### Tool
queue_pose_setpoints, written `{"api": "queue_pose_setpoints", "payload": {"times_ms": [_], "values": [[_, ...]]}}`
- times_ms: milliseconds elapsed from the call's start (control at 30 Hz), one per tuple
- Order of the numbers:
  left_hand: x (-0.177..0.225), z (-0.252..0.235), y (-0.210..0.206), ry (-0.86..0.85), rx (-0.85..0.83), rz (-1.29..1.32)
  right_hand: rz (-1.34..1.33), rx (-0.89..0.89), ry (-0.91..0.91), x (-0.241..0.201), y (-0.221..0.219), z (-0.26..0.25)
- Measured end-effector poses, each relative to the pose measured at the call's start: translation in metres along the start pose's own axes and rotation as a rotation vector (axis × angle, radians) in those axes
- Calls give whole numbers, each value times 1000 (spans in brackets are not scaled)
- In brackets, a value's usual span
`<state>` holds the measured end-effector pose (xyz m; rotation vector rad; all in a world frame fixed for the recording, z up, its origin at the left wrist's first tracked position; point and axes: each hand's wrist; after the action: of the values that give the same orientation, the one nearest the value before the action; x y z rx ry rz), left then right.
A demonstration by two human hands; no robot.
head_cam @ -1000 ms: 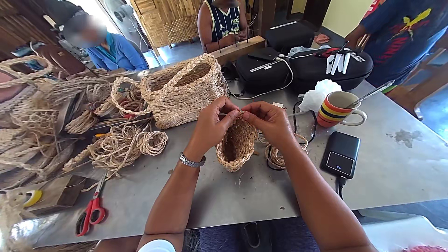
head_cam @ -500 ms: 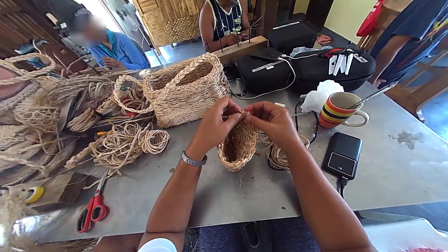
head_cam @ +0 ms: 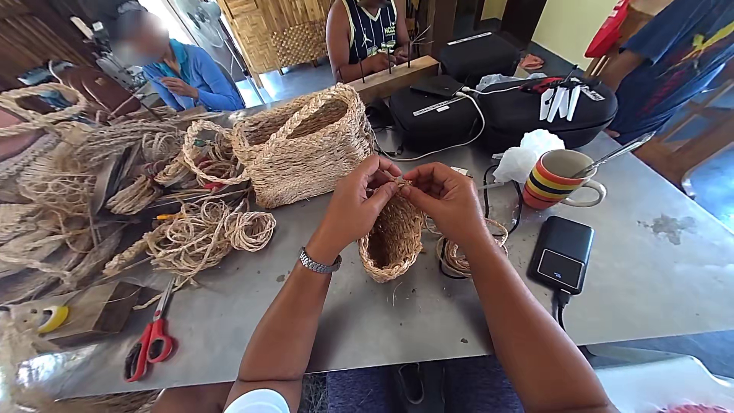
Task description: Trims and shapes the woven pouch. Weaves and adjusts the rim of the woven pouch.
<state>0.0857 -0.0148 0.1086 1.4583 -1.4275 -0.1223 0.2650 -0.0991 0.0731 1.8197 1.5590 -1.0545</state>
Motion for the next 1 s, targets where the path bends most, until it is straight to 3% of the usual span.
{"api": "queue_pose_setpoints", "payload": {"times_ms": [200,600,800,900,1000], "values": [[-3,0,-2,-1,23,12,-50,-33,-37,-1,6,-2],[1,1,-4,-7,19,-22,214,10,141,4,-3,2],[1,0,-3,0,-14,14,124,-50,15,0,6,1],[7,3,9,21,-49,57,62,45,33,-2,2,3],[24,17,29,46,-103,-148,10,190,152,7,-3,0]]}}
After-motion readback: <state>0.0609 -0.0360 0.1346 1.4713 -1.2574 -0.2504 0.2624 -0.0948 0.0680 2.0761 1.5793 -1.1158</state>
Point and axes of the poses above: each hand's wrist, its own z-axis away from the middle knuckle, its own y-axis out of the back of the hand, x = y × z, and after that the axes turned 15 degrees about -z, right-handed
